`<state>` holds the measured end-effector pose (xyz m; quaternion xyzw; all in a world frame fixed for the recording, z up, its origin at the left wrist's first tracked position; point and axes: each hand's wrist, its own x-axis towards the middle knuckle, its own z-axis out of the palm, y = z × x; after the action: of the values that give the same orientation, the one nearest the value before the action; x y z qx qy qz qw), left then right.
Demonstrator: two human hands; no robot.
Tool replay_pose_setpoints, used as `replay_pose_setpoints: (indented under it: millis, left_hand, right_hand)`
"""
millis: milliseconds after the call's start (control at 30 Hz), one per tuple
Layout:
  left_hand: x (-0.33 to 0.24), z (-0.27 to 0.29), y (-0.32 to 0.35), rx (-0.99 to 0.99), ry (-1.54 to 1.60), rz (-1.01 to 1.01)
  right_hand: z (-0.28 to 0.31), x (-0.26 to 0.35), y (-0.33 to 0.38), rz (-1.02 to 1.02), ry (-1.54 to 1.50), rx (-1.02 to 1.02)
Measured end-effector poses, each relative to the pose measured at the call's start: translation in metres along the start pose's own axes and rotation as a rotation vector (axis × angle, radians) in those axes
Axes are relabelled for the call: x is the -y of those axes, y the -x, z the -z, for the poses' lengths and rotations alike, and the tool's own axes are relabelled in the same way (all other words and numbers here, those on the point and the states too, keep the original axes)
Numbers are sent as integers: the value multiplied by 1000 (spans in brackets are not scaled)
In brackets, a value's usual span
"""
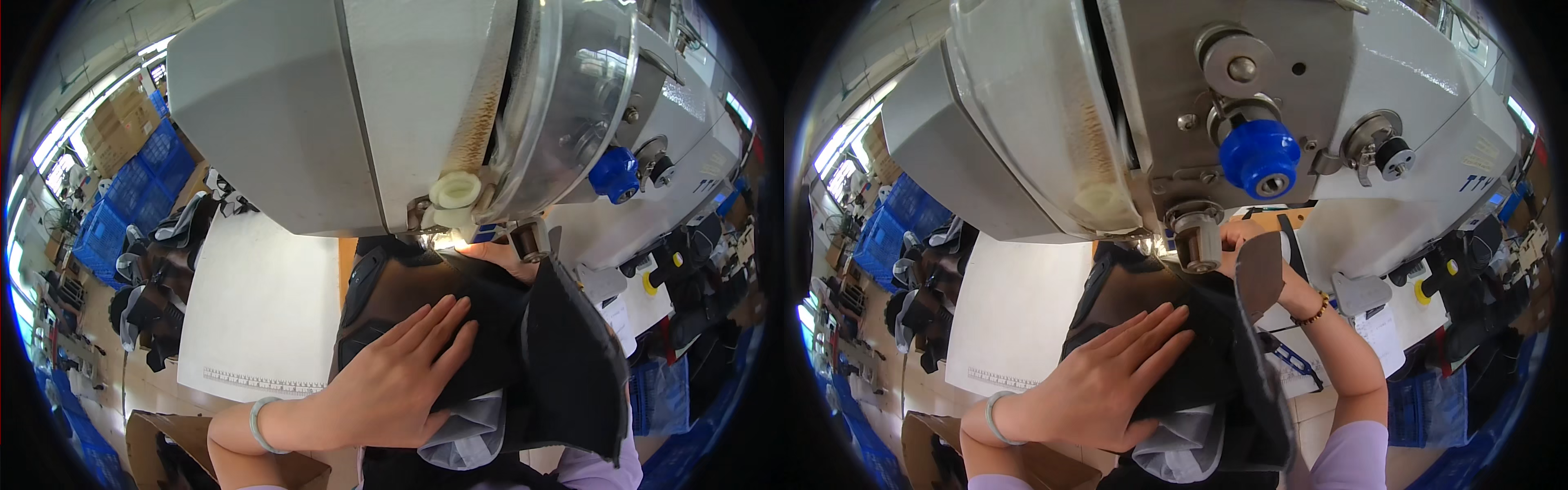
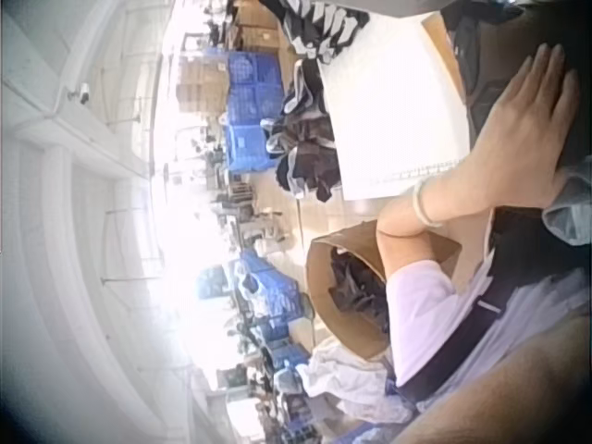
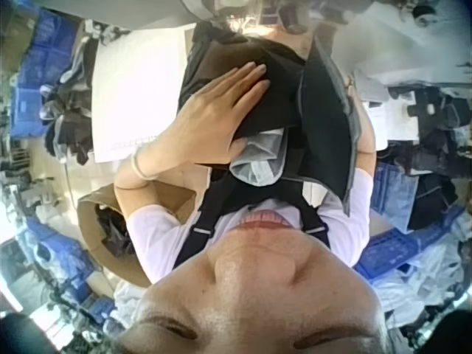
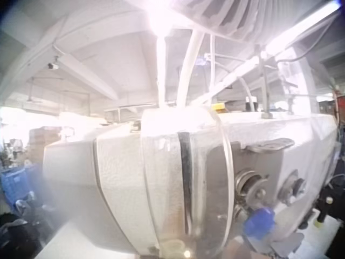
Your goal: The person stitches shoe upper components using a sewing machine, guiding and rotating the pieces under the needle, then places the stitched component aside and stitches another shoe part.
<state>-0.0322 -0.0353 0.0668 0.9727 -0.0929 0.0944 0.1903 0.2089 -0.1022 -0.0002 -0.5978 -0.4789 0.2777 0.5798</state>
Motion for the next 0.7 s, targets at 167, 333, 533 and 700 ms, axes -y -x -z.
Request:
replay_pose_setpoints:
  millis: [167,333,533,700]
  left_hand:
    - [5,6,0,46,10,11]
    - [11,14,-3,130,-91,-42]
    - [19,15,-2,121,-138,-82]
    - [23,21,1,156,-123,-67]
  right_hand:
    - [1,-33,-8,-93,-11,85]
    - [0,-35,-3,62,48,62]
    - [-9,-39,-3,101,40,-8]
    - [-17,-32,2,3,58,-48]
